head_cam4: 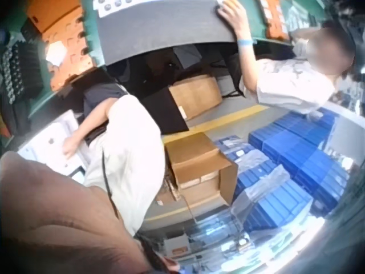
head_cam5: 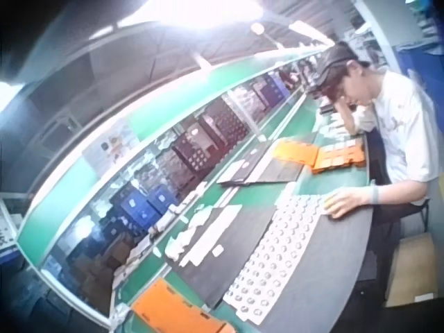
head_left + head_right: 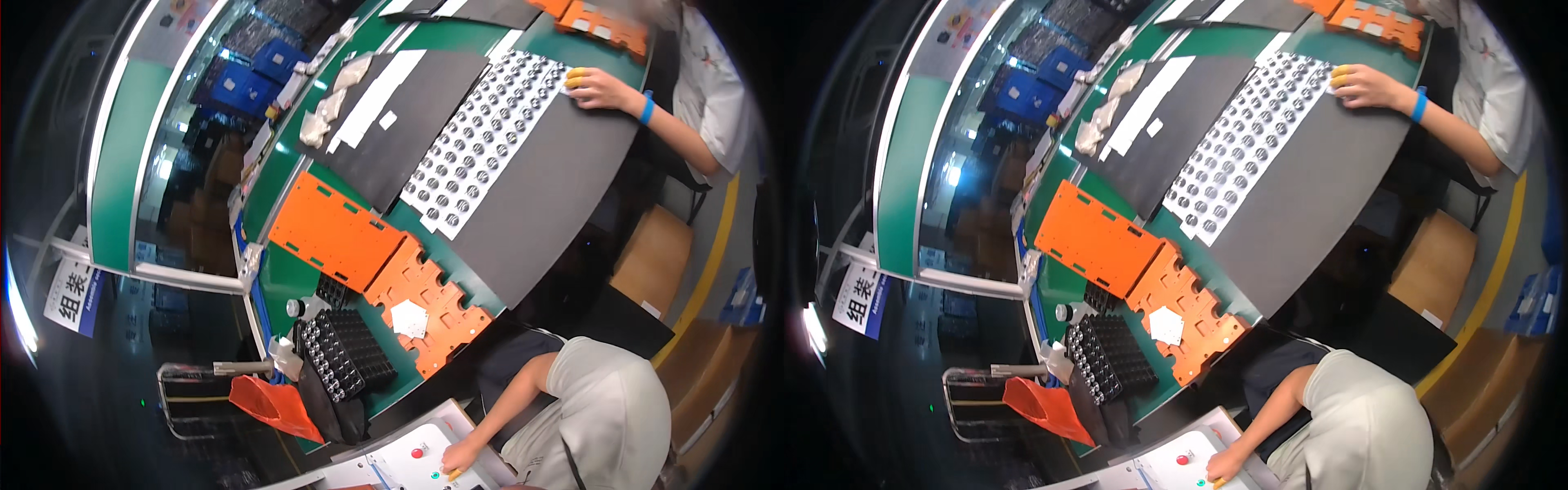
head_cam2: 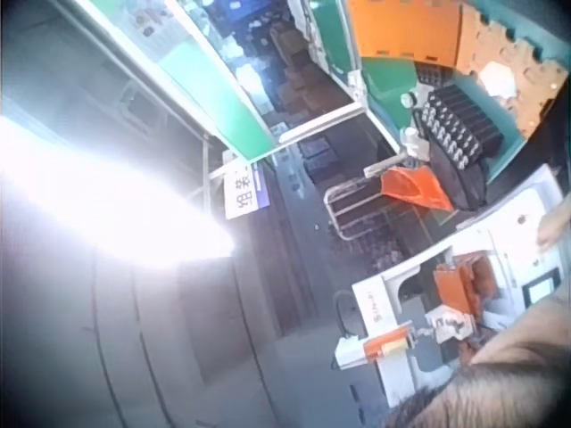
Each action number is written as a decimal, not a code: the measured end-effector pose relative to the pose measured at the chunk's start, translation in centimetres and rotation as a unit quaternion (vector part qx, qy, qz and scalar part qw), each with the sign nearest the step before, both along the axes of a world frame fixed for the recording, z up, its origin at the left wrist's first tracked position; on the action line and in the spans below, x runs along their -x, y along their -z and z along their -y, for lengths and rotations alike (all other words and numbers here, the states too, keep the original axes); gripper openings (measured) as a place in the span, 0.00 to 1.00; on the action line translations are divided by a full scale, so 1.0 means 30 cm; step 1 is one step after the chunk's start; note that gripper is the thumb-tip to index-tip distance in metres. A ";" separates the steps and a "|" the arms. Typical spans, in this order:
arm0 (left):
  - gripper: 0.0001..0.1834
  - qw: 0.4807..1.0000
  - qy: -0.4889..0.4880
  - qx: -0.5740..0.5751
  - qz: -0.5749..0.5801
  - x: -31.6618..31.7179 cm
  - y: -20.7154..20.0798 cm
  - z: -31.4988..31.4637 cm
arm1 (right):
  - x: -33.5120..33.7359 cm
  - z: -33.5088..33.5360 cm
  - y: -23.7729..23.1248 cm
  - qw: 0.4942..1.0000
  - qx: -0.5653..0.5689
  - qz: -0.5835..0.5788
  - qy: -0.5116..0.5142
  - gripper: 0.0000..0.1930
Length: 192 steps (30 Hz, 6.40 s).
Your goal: The person places small white rectangular components into slots on an orange fixture, then inserts cylindrical metal parts into a black tray. They repeatedly move the orange fixture to a machine, press a button, and return it to the table to continue assembly.
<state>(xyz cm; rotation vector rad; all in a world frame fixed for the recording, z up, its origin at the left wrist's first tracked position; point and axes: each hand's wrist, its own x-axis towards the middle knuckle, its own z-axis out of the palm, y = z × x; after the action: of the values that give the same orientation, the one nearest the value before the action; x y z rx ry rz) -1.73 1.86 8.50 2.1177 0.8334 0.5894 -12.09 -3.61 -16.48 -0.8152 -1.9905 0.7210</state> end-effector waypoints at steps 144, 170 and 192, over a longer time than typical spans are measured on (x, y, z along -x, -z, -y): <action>0.20 0.936 0.110 -0.329 -0.062 -0.519 0.211 0.136 | -1.512 0.649 -0.809 0.733 -0.190 0.087 0.647 0.11; 0.26 0.951 0.099 -0.255 -0.144 -0.573 0.153 0.133 | -2.532 -0.617 -0.489 0.588 0.160 0.372 0.700 0.36; 0.22 0.947 0.125 -0.280 -0.098 -0.544 0.187 0.131 | -2.237 -0.400 -0.483 0.644 0.081 0.313 0.693 0.15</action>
<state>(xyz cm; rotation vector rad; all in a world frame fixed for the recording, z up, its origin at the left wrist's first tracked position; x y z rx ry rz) 14.58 -2.08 2.88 2.7872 0.5190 0.5258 55.02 8.40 -1.97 -2.4797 -1.1073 -0.4082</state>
